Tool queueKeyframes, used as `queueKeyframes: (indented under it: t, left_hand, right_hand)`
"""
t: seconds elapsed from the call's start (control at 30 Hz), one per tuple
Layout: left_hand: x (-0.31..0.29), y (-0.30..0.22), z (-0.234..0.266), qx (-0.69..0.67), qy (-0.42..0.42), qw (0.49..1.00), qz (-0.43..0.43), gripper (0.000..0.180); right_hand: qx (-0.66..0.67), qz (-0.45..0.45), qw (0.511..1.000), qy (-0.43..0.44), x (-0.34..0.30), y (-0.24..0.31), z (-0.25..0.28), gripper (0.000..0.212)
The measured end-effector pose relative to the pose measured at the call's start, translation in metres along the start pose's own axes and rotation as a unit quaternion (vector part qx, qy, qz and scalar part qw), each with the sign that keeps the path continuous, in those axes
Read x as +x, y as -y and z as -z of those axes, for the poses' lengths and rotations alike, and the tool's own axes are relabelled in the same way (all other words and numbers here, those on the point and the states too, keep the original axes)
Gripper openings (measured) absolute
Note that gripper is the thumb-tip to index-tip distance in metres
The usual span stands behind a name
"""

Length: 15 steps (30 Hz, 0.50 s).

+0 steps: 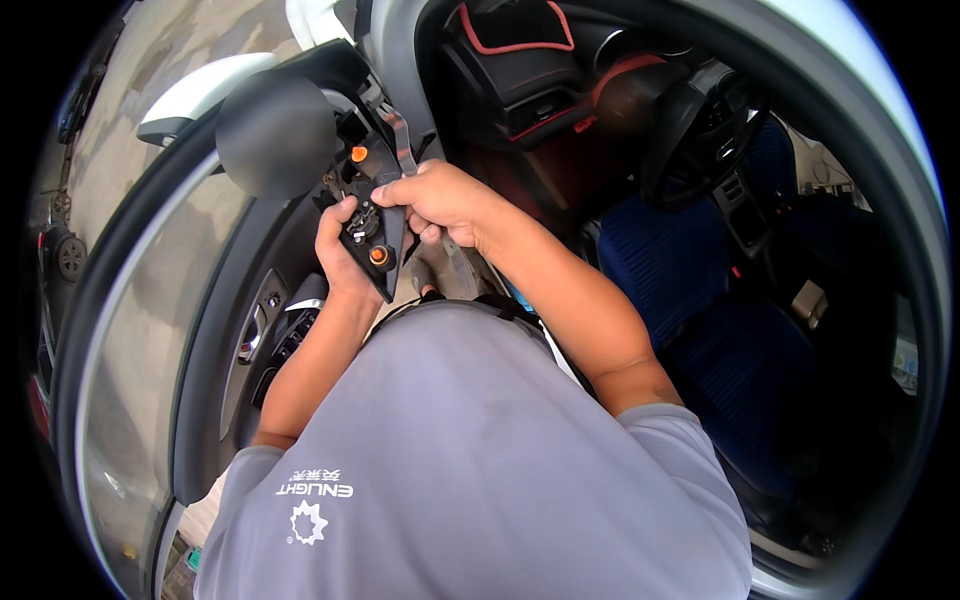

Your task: The person removes the interior door panel from a white car. They use a pry tool to release clips and disconnect wiring harnesses before detaching the panel from the door frame.

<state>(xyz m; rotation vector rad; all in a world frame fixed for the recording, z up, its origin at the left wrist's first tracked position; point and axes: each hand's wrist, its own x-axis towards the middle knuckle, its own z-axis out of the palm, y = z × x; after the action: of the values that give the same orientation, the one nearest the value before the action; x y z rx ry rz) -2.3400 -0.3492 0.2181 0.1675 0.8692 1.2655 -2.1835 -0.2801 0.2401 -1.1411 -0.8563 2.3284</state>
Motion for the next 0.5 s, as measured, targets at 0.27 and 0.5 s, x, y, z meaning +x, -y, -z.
queueKeyframes:
  t: [0.27, 0.5]
  left_hand:
    - [-0.027, 0.024, -0.022, 0.03, 0.018, 0.999, -0.039, 0.057]
    - [-0.029, 0.046, -0.016, 0.025, 0.067, 0.996, 0.058, 0.06]
  right_hand:
    - [-0.099, -0.037, 0.994, 0.031, -0.022, 0.016, 0.004, 0.02]
    - [-0.07, 0.011, 0.997, -0.018, -0.062, -0.015, 0.031, 0.021]
